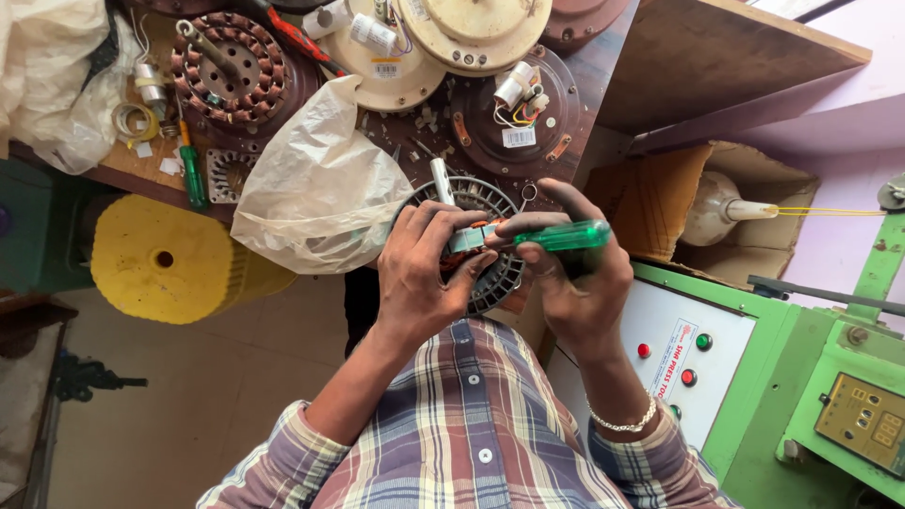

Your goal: The person works on a motor stator, inserting and adjusting copper windings and white insulating spacers with their hands. They use a green-handled screwdriver to press and align the windings within the stator slots. The work is performed at a cluttered workbench with multiple motor parts and tools visible.

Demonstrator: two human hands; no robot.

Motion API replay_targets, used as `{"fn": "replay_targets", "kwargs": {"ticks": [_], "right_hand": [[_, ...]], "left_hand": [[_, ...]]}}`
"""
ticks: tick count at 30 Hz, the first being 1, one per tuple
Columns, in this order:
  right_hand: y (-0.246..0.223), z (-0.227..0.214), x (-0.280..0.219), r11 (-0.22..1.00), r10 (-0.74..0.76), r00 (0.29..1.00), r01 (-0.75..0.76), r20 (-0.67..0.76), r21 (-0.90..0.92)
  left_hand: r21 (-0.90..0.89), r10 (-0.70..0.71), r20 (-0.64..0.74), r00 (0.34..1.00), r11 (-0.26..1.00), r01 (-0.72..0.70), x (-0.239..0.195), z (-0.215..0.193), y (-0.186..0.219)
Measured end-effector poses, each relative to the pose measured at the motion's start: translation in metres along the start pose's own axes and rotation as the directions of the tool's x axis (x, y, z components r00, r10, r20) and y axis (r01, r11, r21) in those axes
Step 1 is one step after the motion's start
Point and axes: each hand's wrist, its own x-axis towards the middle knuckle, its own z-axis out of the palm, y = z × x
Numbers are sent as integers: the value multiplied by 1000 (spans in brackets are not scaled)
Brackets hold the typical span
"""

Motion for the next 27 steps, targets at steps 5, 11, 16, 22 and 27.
{"fn": "replay_targets", "kwargs": {"ticks": [5,11,16,22,27], "right_hand": [[-3,7,-8,983,-185,983,186,15,-15],[3,-5,3,997,-78,994,78,73,4],[8,5,-8,995,-23,1000,25,-19,101],[16,-1,-4,976,-107,993,95,53,194],[20,-7,4,961,-58,993,27,106,275]], "left_hand": [[29,9,-22,1000,1000,-8,-2,3,-1],[30,23,-31,999,999,-22,-3,4,-4],[45,26,-27,999,999,-25,-4,5,-6],[45,54,-36,998,998,-52,-6,7,-8],[48,74,-49,996,996,-71,-5,6,-7]]}}
